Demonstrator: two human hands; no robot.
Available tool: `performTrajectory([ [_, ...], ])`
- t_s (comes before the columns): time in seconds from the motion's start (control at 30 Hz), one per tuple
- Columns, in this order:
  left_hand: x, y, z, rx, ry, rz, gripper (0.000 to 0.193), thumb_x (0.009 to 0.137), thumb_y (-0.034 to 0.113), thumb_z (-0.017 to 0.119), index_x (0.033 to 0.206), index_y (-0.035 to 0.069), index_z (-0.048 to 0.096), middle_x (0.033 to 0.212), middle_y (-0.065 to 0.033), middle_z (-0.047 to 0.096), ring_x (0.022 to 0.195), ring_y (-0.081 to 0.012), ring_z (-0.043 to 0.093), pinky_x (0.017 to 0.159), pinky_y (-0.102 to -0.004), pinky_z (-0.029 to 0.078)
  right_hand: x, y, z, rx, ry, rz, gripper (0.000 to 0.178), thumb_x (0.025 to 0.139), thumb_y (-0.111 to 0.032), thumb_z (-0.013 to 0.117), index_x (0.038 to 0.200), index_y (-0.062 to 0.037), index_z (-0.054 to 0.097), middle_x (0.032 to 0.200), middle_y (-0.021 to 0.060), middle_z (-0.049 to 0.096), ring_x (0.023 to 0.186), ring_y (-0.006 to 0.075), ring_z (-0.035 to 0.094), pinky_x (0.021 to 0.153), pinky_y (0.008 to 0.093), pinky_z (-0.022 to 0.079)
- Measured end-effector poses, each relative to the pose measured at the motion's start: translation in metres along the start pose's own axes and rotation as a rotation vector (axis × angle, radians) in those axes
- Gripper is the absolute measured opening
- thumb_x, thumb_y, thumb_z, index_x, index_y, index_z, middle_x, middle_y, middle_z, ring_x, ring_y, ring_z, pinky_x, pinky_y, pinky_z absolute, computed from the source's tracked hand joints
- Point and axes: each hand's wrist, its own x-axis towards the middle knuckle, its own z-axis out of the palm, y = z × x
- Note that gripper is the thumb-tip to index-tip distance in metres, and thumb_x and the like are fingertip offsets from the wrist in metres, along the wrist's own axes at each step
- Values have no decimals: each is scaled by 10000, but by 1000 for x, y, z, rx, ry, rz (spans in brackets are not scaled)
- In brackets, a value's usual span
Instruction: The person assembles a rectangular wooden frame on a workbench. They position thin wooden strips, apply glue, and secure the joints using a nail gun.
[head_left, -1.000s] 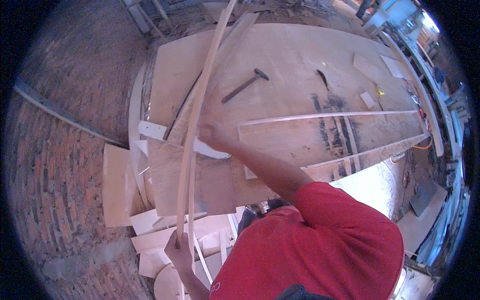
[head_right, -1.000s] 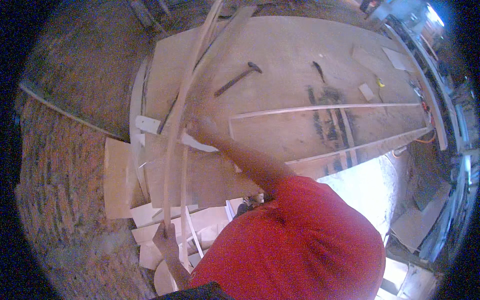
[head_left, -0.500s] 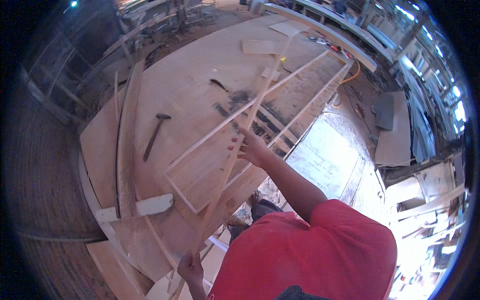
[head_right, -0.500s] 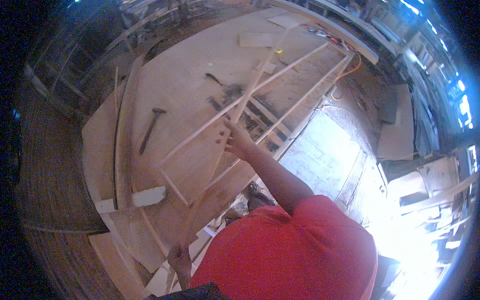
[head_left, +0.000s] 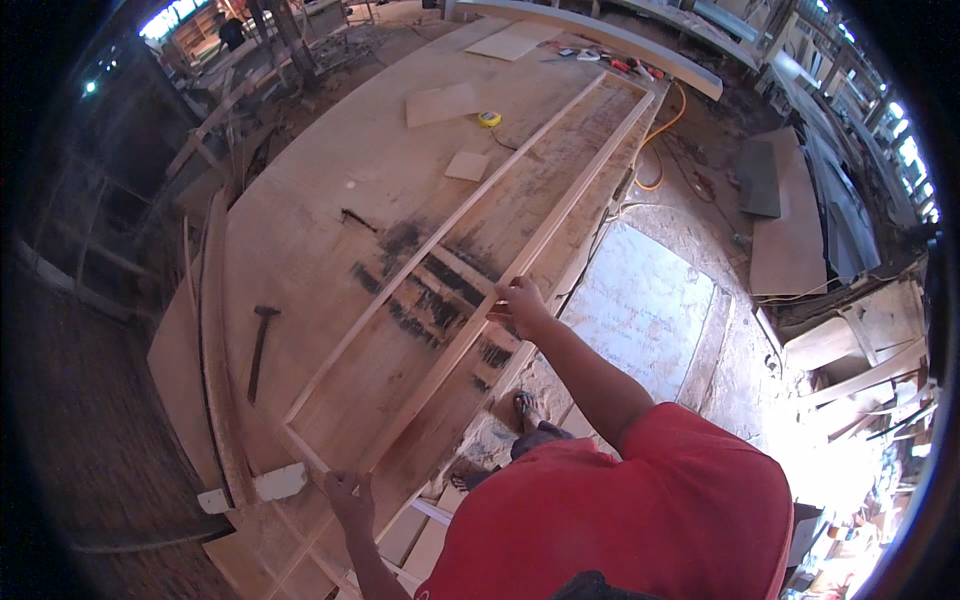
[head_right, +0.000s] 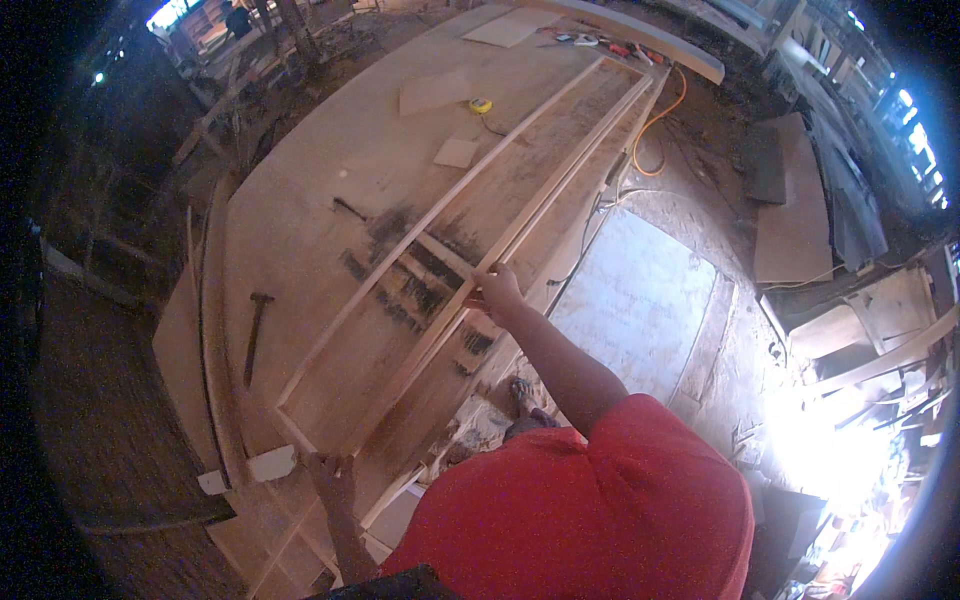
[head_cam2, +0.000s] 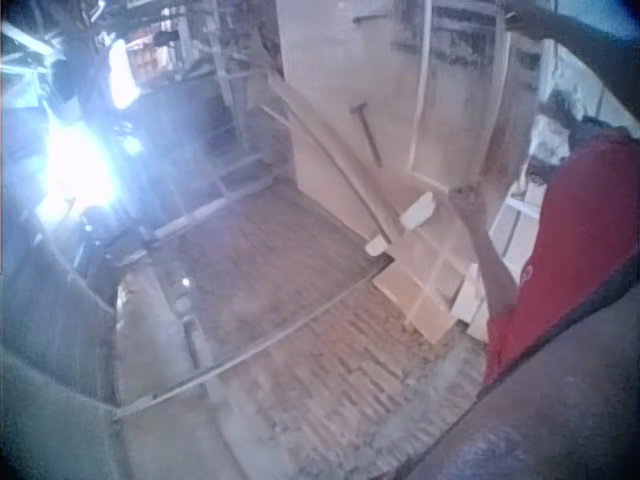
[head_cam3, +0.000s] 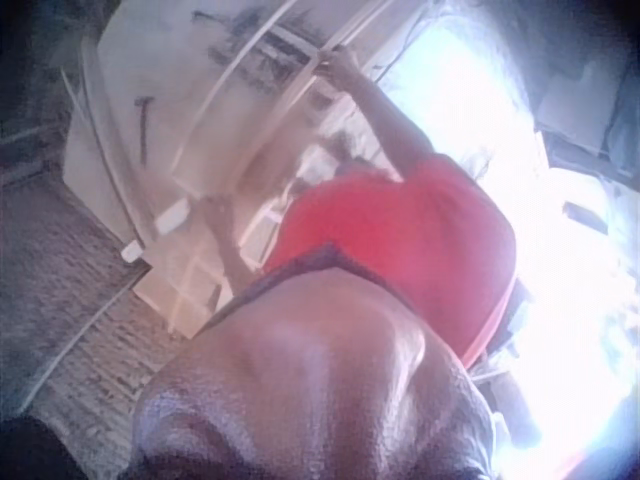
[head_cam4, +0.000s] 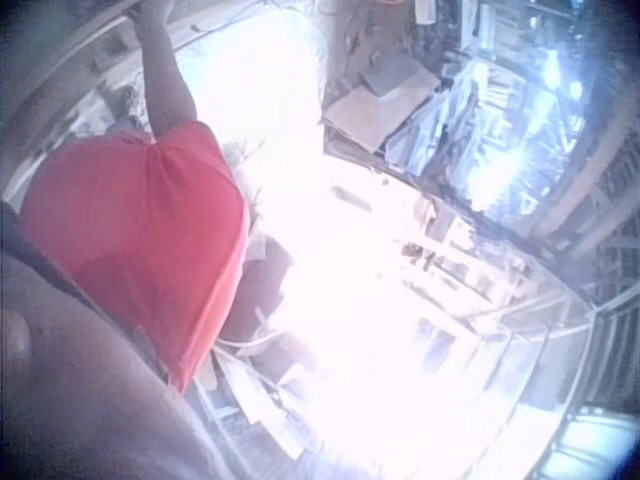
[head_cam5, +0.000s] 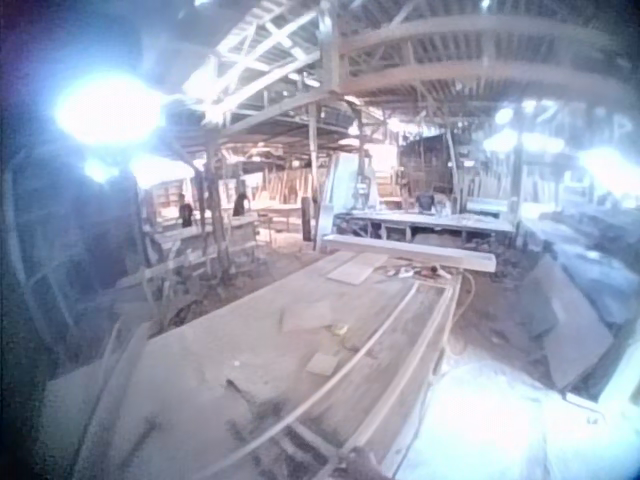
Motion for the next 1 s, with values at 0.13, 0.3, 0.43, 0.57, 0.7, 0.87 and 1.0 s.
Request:
performTrajectory([
  [0.13, 28, 34, 27, 27, -46, 4, 177, 833, 64, 796, 900, -11, 651, 956, -119, 517, 899, -285, 545, 805, -409, 478, 43, -13, -22, -10, 11, 3, 349, 990, -166, 643, 1253, -1, 484, 1047, 175, 630, 836, 317, 712, 736, 454, 655],
  [0.3, 46, 62, 65, 35, -83, -15, 182, 823, 64, 800, 913, -16, 663, 949, -123, 528, 895, -290, 560, 806, -411, 483, 82, -24, -51, -44, 15, 22, 382, 987, -153, 641, 1295, 0, 473, 1065, 187, 642, 805, 305, 718, 721, 439, 655],
  [0.43, 44, 48, 86, 159, -40, 65, 183, 851, 84, 780, 948, -23, 668, 948, -144, 568, 911, -304, 588, 816, -424, 494, 92, -28, -62, -103, -5, 65, 326, 981, -152, 640, 1247, -6, 522, 1004, 168, 664, 780, 294, 737, 658, 414, 648],
  [0.57, 35, 14, 109, 197, -85, -17, 189, 897, 112, 739, 1007, -22, 667, 967, -172, 609, 944, -336, 625, 820, -445, 503, 109, -18, -92, -270, -74, 70, 254, 971, -163, 654, 1146, 14, 602, 887, 147, 695, 740, 272, 755, 574, 369, 627],
  [0.7, 47, 81, 89, 80, -231, -255, 178, 935, 133, 697, 1034, -12, 669, 974, -186, 637, 947, -369, 646, 824, -467, 509, 114, -21, -109, -415, -95, -16, 240, 955, -183, 695, 1048, 37, 667, 825, 137, 721, 708, 234, 759, 528, 333, 606],
  [0.87, 45, 34, 101, 239, -133, 68, 179, 943, 158, 689, 1024, -1, 676, 980, -170, 671, 899, -380, 661, 806, -474, 527, 125, -22, -107, -523, -50, -76, 231, 940, -169, 695, 1039, 40, 706, 823, 136, 741, 681, 220, 751, 552, 342, 620],
  [1.0, 50, 31, 103, 192, -178, -53, 226, 928, 192, 717, 1052, 5, 688, 972, -165, 693, 902, -374, 679, 796, -473, 536, 126, -20, -99, -560, -10, -86, 244, 943, -194, 718, 1012, 39, 706, 790, 128, 741, 627, 202, 732, 532, 328, 602],
])
